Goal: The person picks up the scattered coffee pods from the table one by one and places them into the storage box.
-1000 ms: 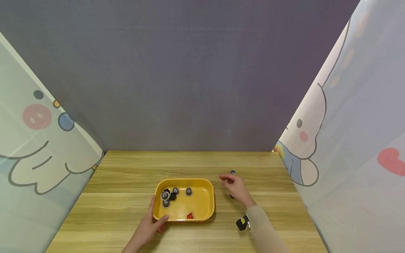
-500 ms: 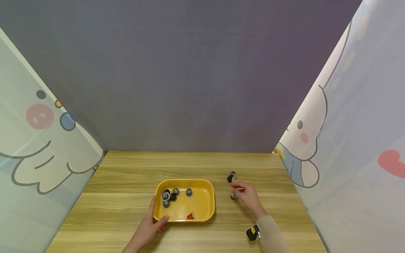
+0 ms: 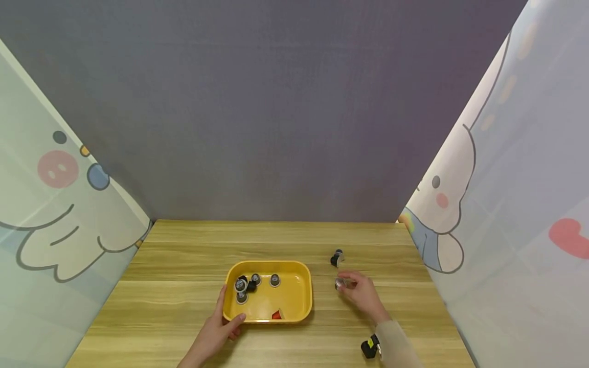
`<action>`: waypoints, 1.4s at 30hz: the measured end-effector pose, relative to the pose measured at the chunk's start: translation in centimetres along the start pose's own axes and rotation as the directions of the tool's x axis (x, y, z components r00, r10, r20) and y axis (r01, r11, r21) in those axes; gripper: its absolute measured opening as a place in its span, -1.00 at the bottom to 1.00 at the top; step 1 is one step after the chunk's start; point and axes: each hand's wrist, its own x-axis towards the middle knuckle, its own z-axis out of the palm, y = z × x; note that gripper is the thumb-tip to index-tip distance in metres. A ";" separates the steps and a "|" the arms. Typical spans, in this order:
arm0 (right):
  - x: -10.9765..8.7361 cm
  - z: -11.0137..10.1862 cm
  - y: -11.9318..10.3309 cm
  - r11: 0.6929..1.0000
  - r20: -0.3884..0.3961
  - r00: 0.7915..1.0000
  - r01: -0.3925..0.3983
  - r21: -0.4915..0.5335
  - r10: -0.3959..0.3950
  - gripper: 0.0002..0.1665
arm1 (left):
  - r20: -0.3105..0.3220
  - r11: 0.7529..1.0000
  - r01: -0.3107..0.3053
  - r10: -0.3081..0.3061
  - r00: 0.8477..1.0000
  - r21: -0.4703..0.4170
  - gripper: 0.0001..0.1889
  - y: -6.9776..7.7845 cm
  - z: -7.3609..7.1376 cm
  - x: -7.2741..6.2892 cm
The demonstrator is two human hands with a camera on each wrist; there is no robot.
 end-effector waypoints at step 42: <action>-0.1 2.2 0.6 0.994 -0.073 0.992 -0.107 -0.034 0.104 -0.67 | 0.005 1.000 -0.012 0.012 1.000 -0.011 0.08 0.1 -0.1 -0.1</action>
